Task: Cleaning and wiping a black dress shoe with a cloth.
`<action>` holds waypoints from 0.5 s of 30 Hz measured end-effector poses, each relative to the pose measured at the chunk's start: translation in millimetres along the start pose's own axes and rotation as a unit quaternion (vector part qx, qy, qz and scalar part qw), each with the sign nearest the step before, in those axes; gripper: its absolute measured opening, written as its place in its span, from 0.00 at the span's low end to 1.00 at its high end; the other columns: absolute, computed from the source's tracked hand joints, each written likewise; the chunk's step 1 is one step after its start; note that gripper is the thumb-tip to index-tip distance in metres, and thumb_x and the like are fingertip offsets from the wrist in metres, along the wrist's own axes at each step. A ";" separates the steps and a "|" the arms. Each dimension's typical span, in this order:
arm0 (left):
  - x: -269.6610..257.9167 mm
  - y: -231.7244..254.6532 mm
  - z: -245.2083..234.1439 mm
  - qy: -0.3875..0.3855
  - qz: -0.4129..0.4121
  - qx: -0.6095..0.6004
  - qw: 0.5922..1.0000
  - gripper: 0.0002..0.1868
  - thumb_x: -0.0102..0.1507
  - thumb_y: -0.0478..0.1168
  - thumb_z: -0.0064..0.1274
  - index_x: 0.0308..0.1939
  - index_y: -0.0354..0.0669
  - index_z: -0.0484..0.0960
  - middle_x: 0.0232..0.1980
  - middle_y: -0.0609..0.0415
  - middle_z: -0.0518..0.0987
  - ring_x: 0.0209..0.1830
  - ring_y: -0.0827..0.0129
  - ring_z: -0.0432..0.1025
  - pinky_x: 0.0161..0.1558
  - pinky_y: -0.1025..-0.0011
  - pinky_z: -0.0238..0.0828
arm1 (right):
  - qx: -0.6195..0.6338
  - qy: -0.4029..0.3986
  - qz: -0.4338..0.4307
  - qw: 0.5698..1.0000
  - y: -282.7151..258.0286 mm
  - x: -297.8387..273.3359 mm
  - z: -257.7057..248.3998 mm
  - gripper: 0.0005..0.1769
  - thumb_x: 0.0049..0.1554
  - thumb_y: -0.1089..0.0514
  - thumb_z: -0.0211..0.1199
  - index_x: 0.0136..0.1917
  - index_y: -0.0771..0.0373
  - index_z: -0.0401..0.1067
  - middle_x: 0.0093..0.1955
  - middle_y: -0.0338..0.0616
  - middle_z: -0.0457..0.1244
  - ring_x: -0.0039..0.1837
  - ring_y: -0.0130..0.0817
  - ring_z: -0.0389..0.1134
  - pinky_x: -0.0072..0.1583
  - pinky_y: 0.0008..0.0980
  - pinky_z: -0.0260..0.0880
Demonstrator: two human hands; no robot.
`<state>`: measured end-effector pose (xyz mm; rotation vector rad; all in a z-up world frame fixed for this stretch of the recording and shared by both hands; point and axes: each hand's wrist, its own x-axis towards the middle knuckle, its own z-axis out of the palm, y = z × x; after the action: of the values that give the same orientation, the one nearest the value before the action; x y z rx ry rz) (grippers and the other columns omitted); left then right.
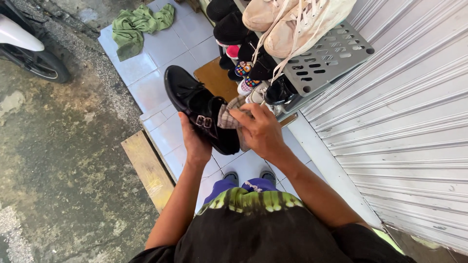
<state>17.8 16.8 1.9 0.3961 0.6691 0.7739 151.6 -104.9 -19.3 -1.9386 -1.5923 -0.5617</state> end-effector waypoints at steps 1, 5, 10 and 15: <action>-7.1 -1.8 8.1 -0.001 -0.001 0.000 1.000 0.40 0.62 0.73 0.45 0.59 0.44 0.81 0.58 0.46 0.81 0.56 0.54 0.77 0.62 0.57 0.73 | -0.001 0.000 0.001 1.000 -3.4 2.5 4.9 0.23 0.60 0.55 0.56 0.67 0.37 0.72 0.54 0.30 0.60 0.50 0.33 0.65 0.48 0.35 0.70; -15.3 -7.5 12.1 0.000 0.033 0.043 0.999 0.39 0.64 0.71 0.41 0.62 0.46 0.79 0.58 0.46 0.80 0.56 0.59 0.77 0.60 0.58 0.74 | -0.081 0.061 -0.023 0.995 -23.8 5.6 10.0 0.15 0.62 0.53 0.53 0.59 0.38 0.75 0.48 0.35 0.54 0.46 0.38 0.61 0.43 0.35 0.67; 0.5 -2.0 -6.5 -0.012 0.140 0.090 0.986 0.32 0.68 0.68 0.39 0.65 0.54 0.74 0.55 0.52 0.81 0.51 0.69 0.78 0.57 0.64 0.79 | -0.065 -0.022 -0.025 0.997 -38.3 -24.7 3.0 0.11 0.57 0.56 0.56 0.49 0.39 0.74 0.43 0.36 0.50 0.42 0.42 0.61 0.42 0.35 0.65; -9.8 -1.4 13.7 -0.020 0.104 0.112 0.988 0.31 0.66 0.71 0.38 0.61 0.58 0.76 0.50 0.57 0.82 0.45 0.75 0.79 0.50 0.71 0.82 | 0.004 -0.029 0.025 0.999 -19.4 -9.4 1.0 0.20 0.58 0.59 0.55 0.60 0.41 0.74 0.48 0.38 0.52 0.49 0.43 0.64 0.50 0.36 0.70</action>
<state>22.6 7.3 15.0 0.6928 0.6872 0.8881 130.7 -108.6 -23.0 -1.9989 -1.5736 -0.4827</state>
